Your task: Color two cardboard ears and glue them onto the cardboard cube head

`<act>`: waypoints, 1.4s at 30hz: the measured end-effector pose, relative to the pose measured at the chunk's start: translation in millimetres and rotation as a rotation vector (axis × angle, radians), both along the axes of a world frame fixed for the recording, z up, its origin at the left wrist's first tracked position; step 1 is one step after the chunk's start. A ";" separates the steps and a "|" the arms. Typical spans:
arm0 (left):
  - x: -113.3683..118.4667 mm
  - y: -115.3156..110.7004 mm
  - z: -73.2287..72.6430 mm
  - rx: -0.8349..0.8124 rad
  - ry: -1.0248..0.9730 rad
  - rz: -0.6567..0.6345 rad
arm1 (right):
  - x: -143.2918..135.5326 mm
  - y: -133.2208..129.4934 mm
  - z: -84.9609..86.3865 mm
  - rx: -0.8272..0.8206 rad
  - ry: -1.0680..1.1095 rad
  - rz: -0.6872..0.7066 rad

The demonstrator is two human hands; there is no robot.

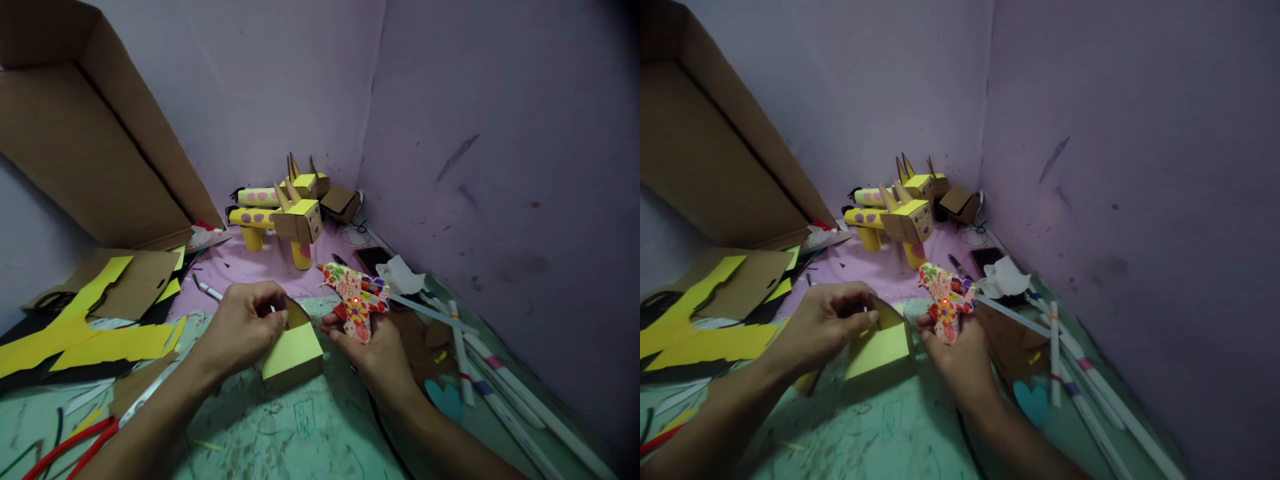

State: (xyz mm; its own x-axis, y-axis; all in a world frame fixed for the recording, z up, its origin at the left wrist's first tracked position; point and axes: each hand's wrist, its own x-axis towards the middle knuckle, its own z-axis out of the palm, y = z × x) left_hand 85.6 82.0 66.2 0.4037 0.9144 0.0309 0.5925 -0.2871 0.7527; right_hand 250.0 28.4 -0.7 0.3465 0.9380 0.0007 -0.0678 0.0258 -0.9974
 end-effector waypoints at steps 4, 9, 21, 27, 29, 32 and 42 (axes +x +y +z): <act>-1.7 0.5 0.4 0.022 0.028 -0.017 | -2.4 -0.6 2.9 -0.012 0.043 0.020; -2.2 0.9 0.7 0.055 0.052 -0.034 | -5.7 0.7 9.1 -0.063 0.105 0.055; -3.3 1.2 -0.6 0.057 0.026 -0.045 | -12.7 3.0 9.8 -0.048 0.107 0.047; -3.2 3.2 -1.6 0.046 0.011 -0.067 | -6.4 8.6 7.9 0.016 -0.013 -0.035; -2.8 3.5 -1.5 0.060 0.022 -0.070 | -5.3 11.0 11.4 0.001 -0.011 0.004; -2.1 3.1 -0.1 0.098 0.056 -0.066 | -5.0 17.4 20.4 -0.034 -0.042 0.019; -3.3 2.3 -3.6 0.139 0.086 -0.057 | -12.0 24.7 22.8 0.023 -0.241 0.177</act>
